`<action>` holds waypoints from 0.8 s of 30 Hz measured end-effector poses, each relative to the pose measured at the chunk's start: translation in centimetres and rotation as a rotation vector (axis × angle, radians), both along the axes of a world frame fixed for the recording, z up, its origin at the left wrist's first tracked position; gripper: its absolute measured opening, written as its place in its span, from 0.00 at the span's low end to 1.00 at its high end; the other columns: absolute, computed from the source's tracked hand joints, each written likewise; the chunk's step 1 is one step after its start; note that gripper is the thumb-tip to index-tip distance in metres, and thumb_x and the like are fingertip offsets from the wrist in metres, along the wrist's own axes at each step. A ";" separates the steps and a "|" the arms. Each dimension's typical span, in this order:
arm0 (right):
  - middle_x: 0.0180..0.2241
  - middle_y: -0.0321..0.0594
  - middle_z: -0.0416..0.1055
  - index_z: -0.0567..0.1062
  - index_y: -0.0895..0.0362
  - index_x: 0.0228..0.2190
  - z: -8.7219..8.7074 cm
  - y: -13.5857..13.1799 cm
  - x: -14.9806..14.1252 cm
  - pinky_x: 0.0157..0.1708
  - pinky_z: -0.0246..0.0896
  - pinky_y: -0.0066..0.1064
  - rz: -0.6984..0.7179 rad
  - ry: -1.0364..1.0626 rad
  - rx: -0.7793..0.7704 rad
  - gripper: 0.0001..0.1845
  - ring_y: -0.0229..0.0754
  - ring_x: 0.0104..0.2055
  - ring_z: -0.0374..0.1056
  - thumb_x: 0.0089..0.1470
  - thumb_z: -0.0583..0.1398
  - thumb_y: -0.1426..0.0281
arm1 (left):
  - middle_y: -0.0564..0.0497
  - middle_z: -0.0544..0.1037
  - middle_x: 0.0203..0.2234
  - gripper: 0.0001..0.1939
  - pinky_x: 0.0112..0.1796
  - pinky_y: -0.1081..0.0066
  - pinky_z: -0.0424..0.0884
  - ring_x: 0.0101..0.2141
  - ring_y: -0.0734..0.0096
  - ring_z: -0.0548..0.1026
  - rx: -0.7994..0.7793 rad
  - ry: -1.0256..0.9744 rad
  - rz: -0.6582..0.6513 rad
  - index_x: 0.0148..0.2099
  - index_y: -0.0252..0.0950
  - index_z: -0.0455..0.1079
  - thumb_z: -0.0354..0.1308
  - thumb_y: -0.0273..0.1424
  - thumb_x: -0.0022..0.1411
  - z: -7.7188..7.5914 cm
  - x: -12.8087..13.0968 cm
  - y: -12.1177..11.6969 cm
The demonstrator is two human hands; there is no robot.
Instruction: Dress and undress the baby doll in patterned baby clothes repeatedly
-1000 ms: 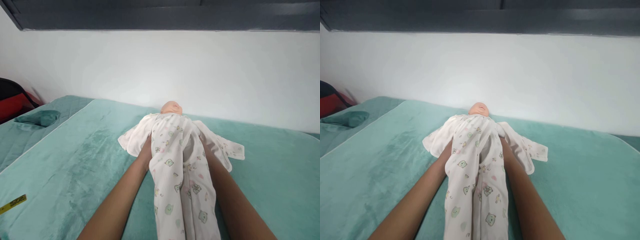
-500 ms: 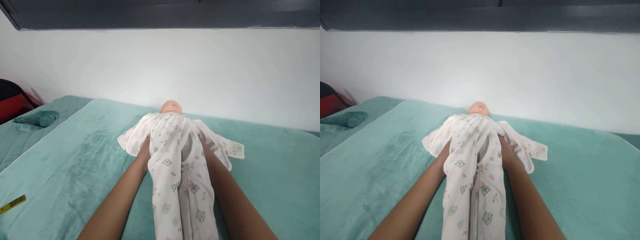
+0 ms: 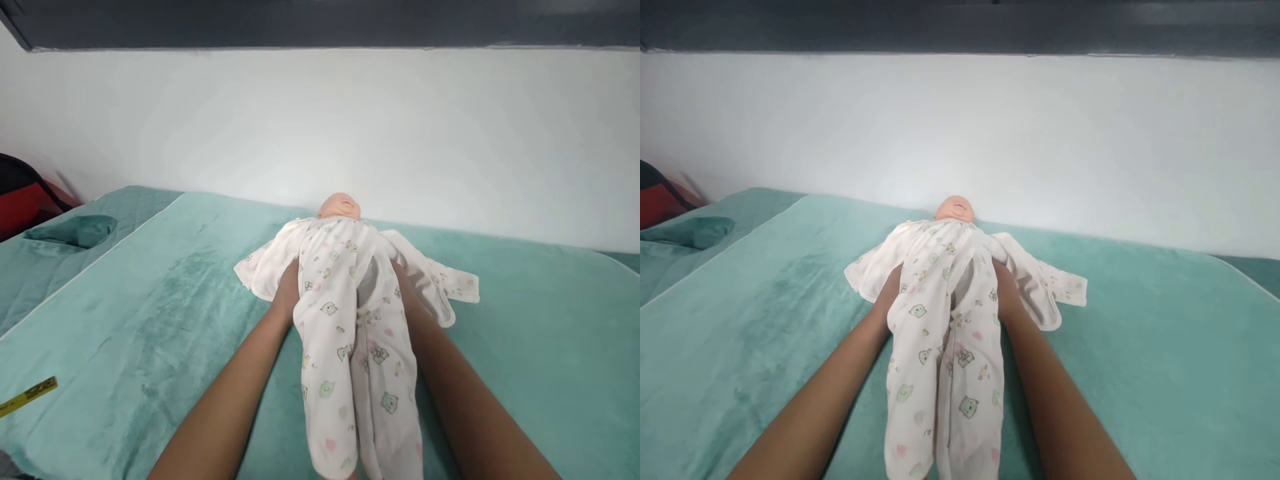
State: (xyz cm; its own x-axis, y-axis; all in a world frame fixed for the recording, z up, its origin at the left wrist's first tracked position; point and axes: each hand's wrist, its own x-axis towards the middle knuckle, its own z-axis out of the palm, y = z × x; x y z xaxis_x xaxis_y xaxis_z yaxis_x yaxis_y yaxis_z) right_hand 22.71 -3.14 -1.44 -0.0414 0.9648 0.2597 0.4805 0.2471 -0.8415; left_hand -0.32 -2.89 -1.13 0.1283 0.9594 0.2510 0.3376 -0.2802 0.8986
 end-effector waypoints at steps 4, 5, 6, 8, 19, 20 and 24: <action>0.39 0.48 0.76 0.79 0.58 0.36 0.0 -2.8 -0.2 0.47 0.65 0.45 -0.030 -0.148 0.064 0.14 0.54 0.43 0.71 0.54 0.57 0.64 | 0.40 0.79 0.45 0.20 0.48 0.55 0.71 0.47 0.49 0.75 0.008 0.187 0.123 0.49 0.33 0.70 0.56 0.40 0.57 -1.1 -0.8 -0.5; 0.43 0.49 0.75 0.79 0.57 0.38 -0.2 -3.8 -0.1 0.48 0.65 0.45 -0.030 -0.187 0.086 0.14 0.54 0.45 0.70 0.54 0.57 0.66 | 0.40 0.80 0.42 0.19 0.44 0.56 0.72 0.44 0.50 0.76 0.000 0.246 0.145 0.48 0.33 0.70 0.56 0.38 0.57 -1.2 -0.9 -1.0; 0.46 0.49 0.74 0.79 0.56 0.40 -0.5 -4.7 0.0 0.49 0.65 0.45 -0.022 -0.229 0.109 0.14 0.53 0.47 0.69 0.54 0.57 0.66 | 0.41 0.80 0.40 0.17 0.42 0.58 0.72 0.41 0.51 0.76 0.005 0.299 0.156 0.47 0.33 0.70 0.56 0.37 0.58 -1.2 -1.1 -1.7; 0.51 0.49 0.71 0.79 0.54 0.43 -1.1 -6.6 0.3 0.50 0.64 0.45 0.030 -0.299 0.144 0.16 0.53 0.51 0.67 0.54 0.58 0.67 | 0.43 0.80 0.37 0.12 0.40 0.60 0.71 0.39 0.55 0.75 0.063 0.382 0.141 0.43 0.34 0.72 0.54 0.34 0.60 -1.4 -1.5 -3.4; 0.49 0.49 0.71 0.78 0.54 0.44 -2.1 -9.2 0.4 0.51 0.60 0.43 0.140 -0.561 0.190 0.15 0.54 0.53 0.64 0.56 0.57 0.68 | 0.39 0.70 0.59 0.24 0.58 0.54 0.60 0.62 0.53 0.61 0.284 0.750 0.131 0.63 0.33 0.64 0.51 0.28 0.65 -2.9 -2.4 -11.0; 0.49 0.50 0.71 0.78 0.55 0.45 -2.1 -9.1 0.3 0.50 0.60 0.43 0.113 -0.584 0.181 0.16 0.54 0.53 0.63 0.56 0.57 0.69 | 0.38 0.69 0.59 0.25 0.59 0.53 0.59 0.62 0.52 0.60 0.283 0.776 0.140 0.64 0.32 0.63 0.50 0.29 0.65 -2.9 -2.3 -11.0; 0.45 0.51 0.72 0.76 0.57 0.44 -2.2 -8.4 -0.4 0.47 0.59 0.43 0.020 -0.679 0.163 0.15 0.55 0.51 0.63 0.57 0.55 0.70 | 0.41 0.72 0.57 0.23 0.62 0.45 0.51 0.62 0.51 0.61 0.305 0.825 0.117 0.62 0.37 0.65 0.50 0.29 0.65 -2.6 -1.9 -10.8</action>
State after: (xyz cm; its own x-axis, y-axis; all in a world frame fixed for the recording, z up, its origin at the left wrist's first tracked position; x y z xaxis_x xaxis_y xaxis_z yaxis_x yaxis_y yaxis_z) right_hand 22.27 -11.50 -3.63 -0.2627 0.9132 0.3114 0.8811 0.3586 -0.3084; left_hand -2.23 -13.74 -3.75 0.2869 0.8840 0.3691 0.8862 -0.3912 0.2483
